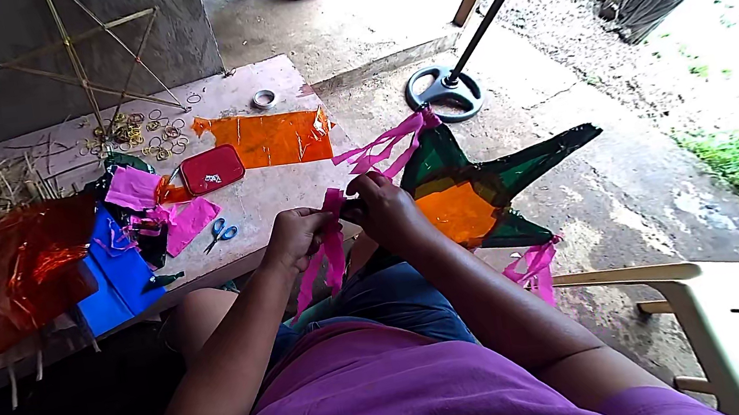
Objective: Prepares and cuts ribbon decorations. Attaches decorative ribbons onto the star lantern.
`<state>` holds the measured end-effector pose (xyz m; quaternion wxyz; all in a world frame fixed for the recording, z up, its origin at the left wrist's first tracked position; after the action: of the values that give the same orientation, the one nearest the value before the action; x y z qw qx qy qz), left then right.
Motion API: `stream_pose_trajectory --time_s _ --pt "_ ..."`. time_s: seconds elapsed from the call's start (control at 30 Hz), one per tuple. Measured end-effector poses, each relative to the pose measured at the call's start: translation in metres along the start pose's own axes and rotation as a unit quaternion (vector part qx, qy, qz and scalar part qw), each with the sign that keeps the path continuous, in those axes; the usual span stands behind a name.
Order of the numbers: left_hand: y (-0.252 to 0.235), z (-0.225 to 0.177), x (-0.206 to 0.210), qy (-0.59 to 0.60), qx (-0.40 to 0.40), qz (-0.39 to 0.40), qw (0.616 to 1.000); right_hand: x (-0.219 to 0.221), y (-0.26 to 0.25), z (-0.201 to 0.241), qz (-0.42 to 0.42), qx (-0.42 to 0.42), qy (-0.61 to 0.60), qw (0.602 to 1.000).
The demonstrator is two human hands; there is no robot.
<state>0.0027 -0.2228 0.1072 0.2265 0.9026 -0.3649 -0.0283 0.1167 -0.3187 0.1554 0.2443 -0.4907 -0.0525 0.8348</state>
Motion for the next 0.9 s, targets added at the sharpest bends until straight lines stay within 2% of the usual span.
stream_pose_trajectory --time_s 0.13,0.27,0.4,0.6,0.9 --pt "-0.001 0.002 0.000 0.028 -0.020 -0.011 0.999 0.002 0.000 0.001 0.007 -0.002 0.006 1.000" --pt "0.001 0.005 0.000 0.050 -0.042 -0.012 0.998 0.011 0.003 -0.001 -0.023 -0.073 0.025 0.997" --pt "0.003 0.005 0.001 0.071 -0.057 -0.021 0.996 0.013 0.006 0.002 -0.030 -0.100 0.036 0.994" --pt "0.006 0.004 0.003 0.086 -0.053 -0.026 0.995 0.014 0.008 0.004 -0.047 -0.102 0.040 0.993" --pt "0.005 0.001 0.003 0.093 -0.077 0.012 0.993 0.017 0.009 0.004 -0.008 -0.077 0.051 0.996"
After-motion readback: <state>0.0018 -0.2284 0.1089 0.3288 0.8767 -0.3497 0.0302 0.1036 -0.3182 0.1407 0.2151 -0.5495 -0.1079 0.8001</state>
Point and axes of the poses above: each hand's wrist, its own y-axis away from the middle knuckle, its own x-axis out of the palm, z = x × y, the point moved 6 cm from there along -y, towards the middle knuckle, and after that the axes turned 2 degrees about -z, right-handed, at the moved point
